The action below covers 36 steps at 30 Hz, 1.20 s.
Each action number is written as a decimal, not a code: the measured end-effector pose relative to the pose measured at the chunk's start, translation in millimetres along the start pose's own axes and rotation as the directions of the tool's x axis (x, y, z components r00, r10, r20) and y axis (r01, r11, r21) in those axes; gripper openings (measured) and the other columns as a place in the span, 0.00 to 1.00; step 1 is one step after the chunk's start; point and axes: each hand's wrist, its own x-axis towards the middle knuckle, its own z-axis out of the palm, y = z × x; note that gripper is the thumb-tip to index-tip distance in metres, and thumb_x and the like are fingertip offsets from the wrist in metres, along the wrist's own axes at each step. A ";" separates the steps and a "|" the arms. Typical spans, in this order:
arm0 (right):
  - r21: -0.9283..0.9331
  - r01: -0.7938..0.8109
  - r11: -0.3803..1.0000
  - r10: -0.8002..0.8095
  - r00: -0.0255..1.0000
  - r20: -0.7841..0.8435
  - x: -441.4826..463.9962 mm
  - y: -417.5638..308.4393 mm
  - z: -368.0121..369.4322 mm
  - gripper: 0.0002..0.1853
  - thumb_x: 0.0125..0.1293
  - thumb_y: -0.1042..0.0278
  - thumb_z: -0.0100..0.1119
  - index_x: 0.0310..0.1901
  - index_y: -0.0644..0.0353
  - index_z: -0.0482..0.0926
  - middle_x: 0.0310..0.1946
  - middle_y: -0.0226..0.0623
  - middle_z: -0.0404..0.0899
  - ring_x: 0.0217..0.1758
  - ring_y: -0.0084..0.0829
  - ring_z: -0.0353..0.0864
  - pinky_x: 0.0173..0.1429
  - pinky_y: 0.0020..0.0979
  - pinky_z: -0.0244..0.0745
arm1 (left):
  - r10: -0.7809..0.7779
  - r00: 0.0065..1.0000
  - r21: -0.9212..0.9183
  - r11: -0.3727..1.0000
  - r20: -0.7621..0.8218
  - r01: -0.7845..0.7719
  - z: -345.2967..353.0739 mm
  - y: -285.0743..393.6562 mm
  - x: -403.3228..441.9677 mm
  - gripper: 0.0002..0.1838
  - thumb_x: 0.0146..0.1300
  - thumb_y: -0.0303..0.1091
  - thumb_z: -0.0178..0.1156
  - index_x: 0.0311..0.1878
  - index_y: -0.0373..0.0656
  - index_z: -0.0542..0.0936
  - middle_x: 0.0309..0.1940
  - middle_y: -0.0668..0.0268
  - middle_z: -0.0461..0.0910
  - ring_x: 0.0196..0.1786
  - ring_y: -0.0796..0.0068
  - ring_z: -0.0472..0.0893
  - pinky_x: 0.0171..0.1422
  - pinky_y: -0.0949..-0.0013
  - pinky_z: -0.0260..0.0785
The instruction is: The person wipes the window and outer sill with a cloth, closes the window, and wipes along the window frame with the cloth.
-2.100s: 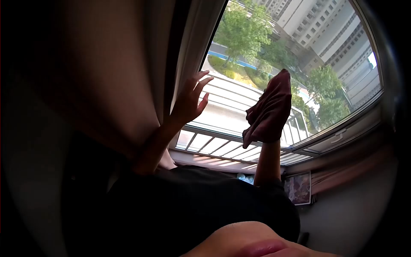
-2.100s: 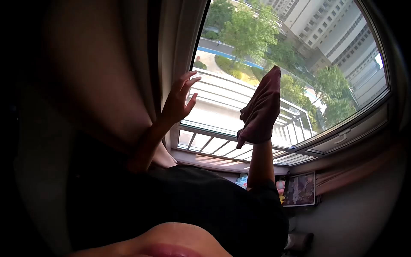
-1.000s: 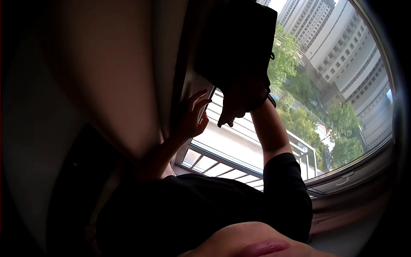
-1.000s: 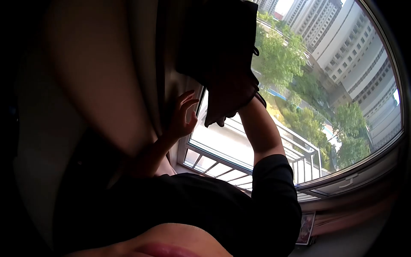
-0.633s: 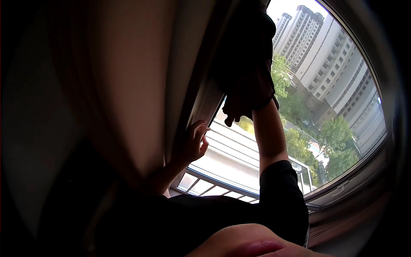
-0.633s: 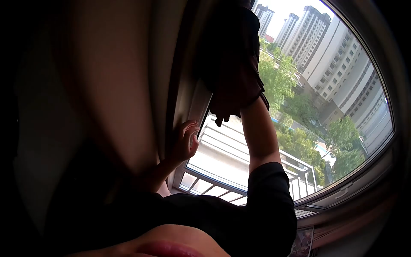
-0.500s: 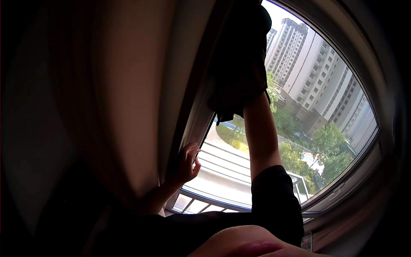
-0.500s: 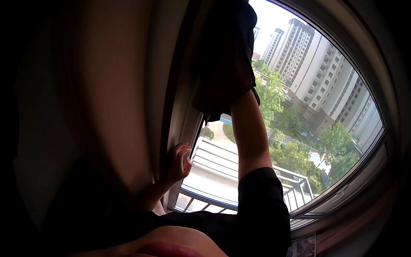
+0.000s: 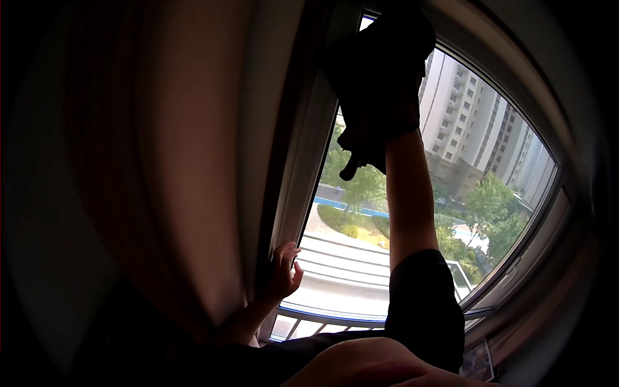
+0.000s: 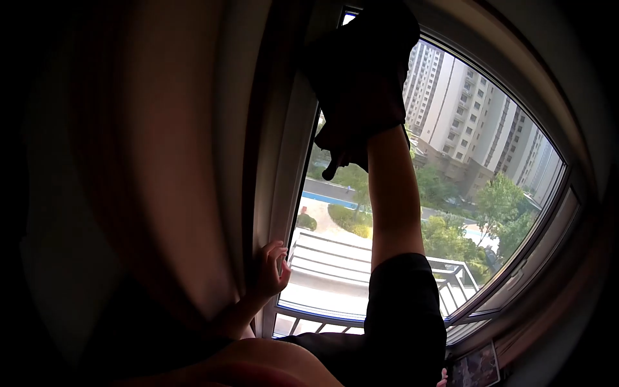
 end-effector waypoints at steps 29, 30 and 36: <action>0.283 0.085 0.955 -0.164 0.949 0.269 -112.8 -75.0 -24.6 0.25 0.83 0.55 0.47 0.75 0.55 0.66 0.72 0.40 0.69 0.72 0.37 0.69 0.76 0.37 0.63 | 0.154 0.942 0.181 0.978 -0.299 -0.102 85.3 -46.2 60.7 0.31 0.63 0.17 0.52 0.73 0.34 0.68 0.74 0.41 0.67 0.75 0.42 0.70 0.79 0.50 0.65; 0.283 0.086 0.955 -0.168 0.945 0.280 -115.1 -68.7 -28.5 0.25 0.83 0.55 0.47 0.75 0.55 0.66 0.72 0.40 0.69 0.71 0.37 0.70 0.76 0.38 0.63 | 0.148 0.940 0.170 0.980 -0.308 -0.099 84.5 -49.7 60.2 0.31 0.64 0.17 0.50 0.73 0.34 0.67 0.74 0.41 0.66 0.75 0.41 0.70 0.79 0.49 0.65; -0.036 0.025 0.999 -0.022 0.996 0.087 -80.5 43.0 -27.7 0.25 0.82 0.55 0.47 0.75 0.55 0.67 0.71 0.40 0.71 0.70 0.38 0.72 0.75 0.39 0.65 | 0.116 0.954 0.129 0.988 -0.278 -0.083 79.8 -66.9 50.5 0.32 0.64 0.15 0.49 0.73 0.36 0.70 0.73 0.45 0.70 0.75 0.44 0.72 0.78 0.51 0.66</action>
